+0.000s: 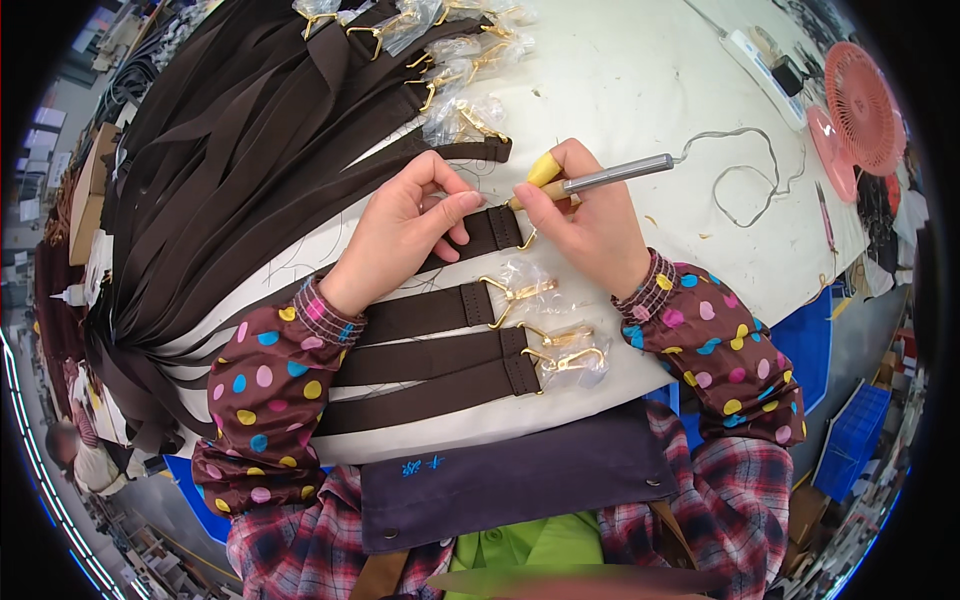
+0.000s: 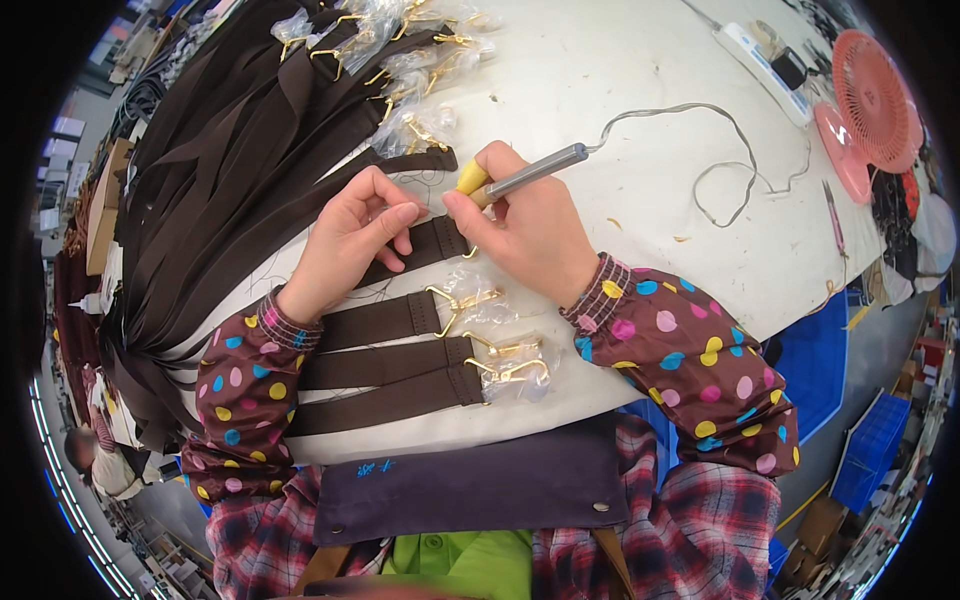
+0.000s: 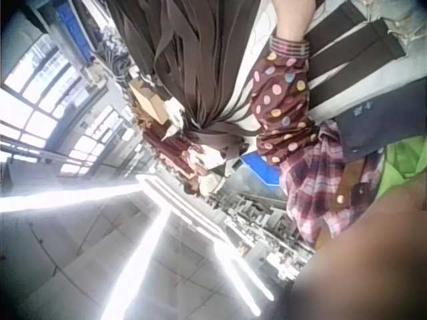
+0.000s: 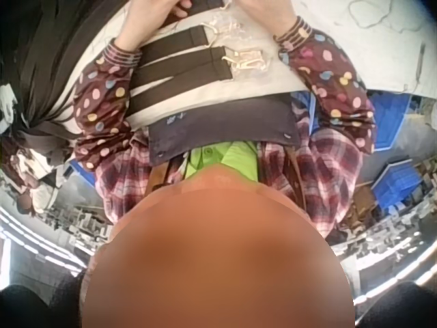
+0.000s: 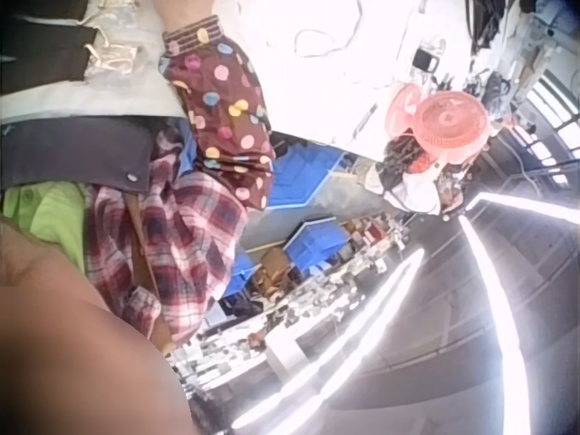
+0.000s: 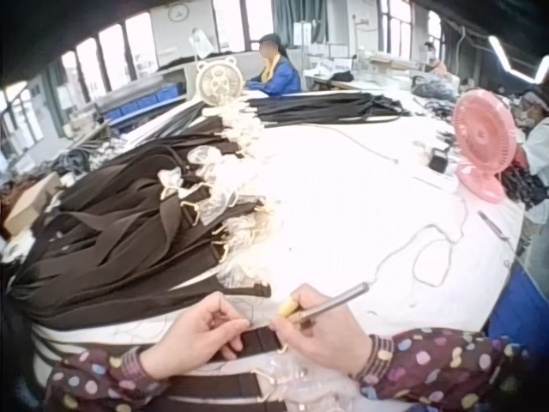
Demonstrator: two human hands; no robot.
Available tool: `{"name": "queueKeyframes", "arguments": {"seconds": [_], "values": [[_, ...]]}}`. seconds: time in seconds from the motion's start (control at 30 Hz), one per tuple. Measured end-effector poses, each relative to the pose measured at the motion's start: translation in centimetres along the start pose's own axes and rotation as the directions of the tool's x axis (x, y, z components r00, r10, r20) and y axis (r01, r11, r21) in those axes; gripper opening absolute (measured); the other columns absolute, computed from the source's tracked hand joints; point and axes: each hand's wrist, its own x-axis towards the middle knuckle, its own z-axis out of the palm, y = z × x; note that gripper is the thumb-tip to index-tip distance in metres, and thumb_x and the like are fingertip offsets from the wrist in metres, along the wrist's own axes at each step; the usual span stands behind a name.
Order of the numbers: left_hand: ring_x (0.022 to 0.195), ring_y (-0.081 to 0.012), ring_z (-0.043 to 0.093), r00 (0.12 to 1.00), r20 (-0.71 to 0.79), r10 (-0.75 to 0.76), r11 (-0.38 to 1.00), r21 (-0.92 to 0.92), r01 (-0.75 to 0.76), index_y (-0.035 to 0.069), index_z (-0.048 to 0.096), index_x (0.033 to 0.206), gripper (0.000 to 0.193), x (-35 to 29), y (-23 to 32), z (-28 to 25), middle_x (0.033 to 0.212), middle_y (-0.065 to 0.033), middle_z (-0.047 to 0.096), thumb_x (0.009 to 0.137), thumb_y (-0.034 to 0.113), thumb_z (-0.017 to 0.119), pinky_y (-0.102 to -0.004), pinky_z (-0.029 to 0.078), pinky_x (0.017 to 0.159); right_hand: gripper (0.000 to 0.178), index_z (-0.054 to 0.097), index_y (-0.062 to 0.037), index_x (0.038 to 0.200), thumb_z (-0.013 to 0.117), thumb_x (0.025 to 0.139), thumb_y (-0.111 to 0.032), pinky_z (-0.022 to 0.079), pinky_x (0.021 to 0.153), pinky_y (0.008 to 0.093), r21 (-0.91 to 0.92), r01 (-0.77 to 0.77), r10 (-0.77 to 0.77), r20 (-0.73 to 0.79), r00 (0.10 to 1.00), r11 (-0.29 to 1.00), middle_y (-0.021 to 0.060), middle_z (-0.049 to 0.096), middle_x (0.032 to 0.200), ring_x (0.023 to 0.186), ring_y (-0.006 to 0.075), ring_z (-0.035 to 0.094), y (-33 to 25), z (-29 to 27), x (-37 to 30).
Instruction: The recorder uses a handheld heating or sealing tool to finish the ends of leather or synthetic straps by applying heat to secure hardware and smooth edges.
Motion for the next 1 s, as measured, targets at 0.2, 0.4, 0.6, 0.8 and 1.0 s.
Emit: {"name": "queueKeyframes", "arguments": {"seconds": [0.2, 0.4, 0.6, 0.8, 1.0], "values": [[0.067, -0.0049, 0.055, 1.000, -0.005, -0.005, 1.000, -0.029, 0.004, 0.004, 0.048, 0.093, 0.013, 0.0, -0.1, 0.1, 0.092, -0.0049, 0.060, 0.094, 0.015, 0.056, -0.0195, 0.050, 0.054, 0.020, 0.048, -0.0029, 0.088, 0.065, 0.087, -0.014, 0.040, 0.050, 0.0224, -0.028, -0.018, 0.019, 0.035, 0.999, 0.999, 0.0025, 0.056, 0.070, 0.057, 0.0073, 0.048, -0.3, 0.0, 0.1], [0.068, -0.0050, 0.055, 1.000, 0.012, 0.015, 1.000, -0.024, -0.015, 0.005, 0.047, 0.094, 0.013, 0.1, -0.2, 0.1, 0.094, -0.0061, 0.061, 0.095, 0.015, 0.054, -0.0195, 0.050, 0.054, 0.018, 0.048, -0.0011, 0.089, 0.063, 0.088, -0.011, 0.041, 0.053, 0.0189, -0.059, -0.037, 0.040, 0.067, 0.997, 0.998, 0.0006, 0.054, 0.073, 0.063, 0.0031, 0.049, -0.5, -0.1, 0.1], [0.068, -0.0069, 0.056, 1.000, -0.003, 0.004, 1.000, -0.029, -0.004, 0.005, 0.047, 0.094, 0.011, -0.1, 0.1, 0.1, 0.096, -0.0069, 0.061, 0.094, 0.013, 0.054, -0.0200, 0.050, 0.054, 0.022, 0.048, -0.0037, 0.087, 0.065, 0.086, -0.018, 0.040, 0.048, 0.0273, -0.040, 0.015, -0.014, 0.010, 1.000, 0.999, 0.0063, 0.058, 0.069, 0.052, 0.0132, 0.049, -0.1, 0.2, 0.1], [0.074, -0.0239, 0.061, 0.931, 0.040, 0.363, 0.090, 0.993, -0.078, 0.009, 0.055, 0.094, 0.019, -2.7, 2.9, -2.5, 0.095, -0.0058, 0.057, 0.080, 0.012, 0.067, -0.0325, 0.051, 0.061, 0.017, 0.049, -0.0028, 0.086, 0.063, 0.088, -0.013, 0.042, 0.056, 0.0226, 0.094, -0.048, 0.047, 0.011, 0.999, 0.994, 0.0033, 0.059, 0.072, 0.063, 0.0076, 0.054, -1.3, -0.8, -0.8], [0.076, -0.0247, 0.059, 0.918, 0.195, 0.346, 0.256, 0.921, -0.293, 0.012, 0.061, 0.097, 0.019, -2.4, 4.7, 0.1, 0.095, -0.0051, 0.054, 0.080, 0.011, 0.067, -0.0339, 0.049, 0.066, 0.015, 0.050, -0.0031, 0.086, 0.061, 0.089, -0.013, 0.040, 0.061, 0.0208, 0.133, -0.139, 0.124, 0.110, 0.986, 0.981, 0.0003, 0.057, 0.074, 0.069, 0.0043, 0.049, -1.7, -1.2, -0.9]]}}
